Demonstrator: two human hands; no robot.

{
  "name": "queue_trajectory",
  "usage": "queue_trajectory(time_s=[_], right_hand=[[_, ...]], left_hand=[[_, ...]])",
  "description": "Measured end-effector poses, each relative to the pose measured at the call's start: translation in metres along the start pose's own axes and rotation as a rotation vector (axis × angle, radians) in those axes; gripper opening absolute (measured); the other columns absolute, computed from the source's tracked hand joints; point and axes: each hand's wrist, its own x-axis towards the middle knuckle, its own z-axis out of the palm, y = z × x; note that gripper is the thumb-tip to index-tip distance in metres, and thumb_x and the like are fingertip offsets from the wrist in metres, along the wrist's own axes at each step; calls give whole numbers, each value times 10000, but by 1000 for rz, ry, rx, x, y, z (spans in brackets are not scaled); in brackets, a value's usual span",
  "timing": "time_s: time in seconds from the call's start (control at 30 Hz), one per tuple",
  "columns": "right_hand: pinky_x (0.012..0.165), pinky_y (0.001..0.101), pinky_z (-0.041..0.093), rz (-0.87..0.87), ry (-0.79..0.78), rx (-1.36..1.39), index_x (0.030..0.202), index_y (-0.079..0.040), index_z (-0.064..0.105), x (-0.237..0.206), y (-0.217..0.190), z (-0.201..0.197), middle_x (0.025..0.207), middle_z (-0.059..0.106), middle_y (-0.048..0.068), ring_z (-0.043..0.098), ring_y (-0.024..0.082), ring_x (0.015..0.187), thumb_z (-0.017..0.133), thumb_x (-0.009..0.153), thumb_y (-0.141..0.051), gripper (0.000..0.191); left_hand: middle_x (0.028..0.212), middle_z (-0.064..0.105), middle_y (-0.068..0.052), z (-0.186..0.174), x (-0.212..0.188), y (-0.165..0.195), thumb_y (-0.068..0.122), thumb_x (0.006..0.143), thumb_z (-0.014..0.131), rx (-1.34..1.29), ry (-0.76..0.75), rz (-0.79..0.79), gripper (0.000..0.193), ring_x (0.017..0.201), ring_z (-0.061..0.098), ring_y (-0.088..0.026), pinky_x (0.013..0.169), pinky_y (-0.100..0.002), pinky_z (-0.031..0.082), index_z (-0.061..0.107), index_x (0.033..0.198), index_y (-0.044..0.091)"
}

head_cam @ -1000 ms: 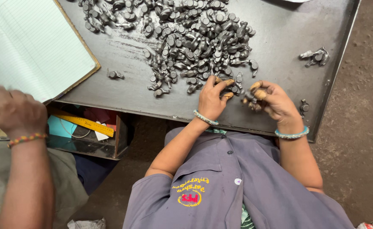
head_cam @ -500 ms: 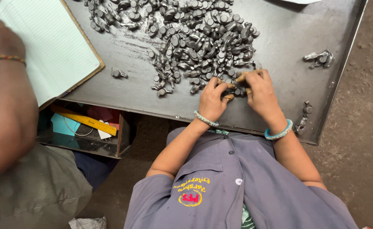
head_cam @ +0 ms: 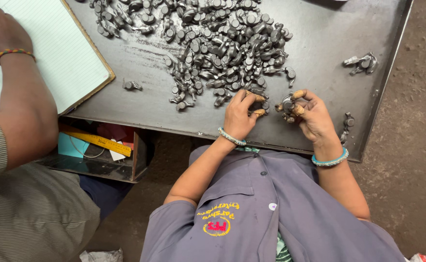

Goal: The person sits at a metal table and sorts through a large pile of small metal castings, picking up individual pieces with both hands, turning them over, and placing them back or to the side. A coworker beside the table writes entries in a ruled notebook while the person continues handling the castings.

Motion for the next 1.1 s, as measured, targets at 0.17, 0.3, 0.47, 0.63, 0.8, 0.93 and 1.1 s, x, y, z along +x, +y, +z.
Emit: queue_trajectory(time_s=[0.17,0.3,0.47,0.63,0.8,0.93,1.1], right_hand=[[646,281,544,136,-198,-235,1116,-14,614,2,-11,6,981,750,138,679,169,778,712,930,-38,211],[611,293,528,158,-297,-626,1056,3,614,13,-39,19,914,718,158,661,163,757,754,878,3,226],[749,293,600,-293,-58,-87,1128,-134,566,20,-70,50,1052,742,119,717,168,875,802,861,-59,364],[669,396,525,-598,-6,-1378,1038,-1,561,4,-23,89,885,650,174,636,316,762,949,632,-104,571],[755,371,550,-563,176,-1332,1073,-7,568,-1,17,75,979,675,136,679,287,866,853,784,2,406],[789,294,586,-289,125,-741,1100,-11,555,11,23,43,1037,676,80,672,146,945,788,855,33,341],[807,274,598,-106,-6,-379,1166,-13,534,9,18,21,1035,690,92,694,141,929,725,878,80,358]], left_hand=[[995,625,-97,-8,6,1,53,745,828,-84,24,-45,333,914,661,-312,779,-410,535,686,1044,86],[1013,627,-104,-14,8,-2,9,733,793,-51,49,-45,353,937,664,-318,801,-408,538,669,1059,65],[1026,613,-130,-19,6,-3,-6,740,774,-40,100,-42,375,931,645,-355,790,-426,522,629,1084,36],[1045,618,-133,-16,6,-4,-2,834,719,-86,104,-80,294,914,645,-363,755,-424,528,625,1110,38],[1051,625,-161,-12,5,-7,-23,846,674,-23,138,-18,263,960,628,-400,807,-451,511,625,1102,12],[1075,711,-117,-6,4,-9,4,916,664,-213,77,-18,232,990,697,-300,857,-368,552,704,1141,47],[1169,742,-47,10,2,-11,97,1010,670,-816,-168,-246,250,1045,681,-99,899,-263,558,714,1239,9]])
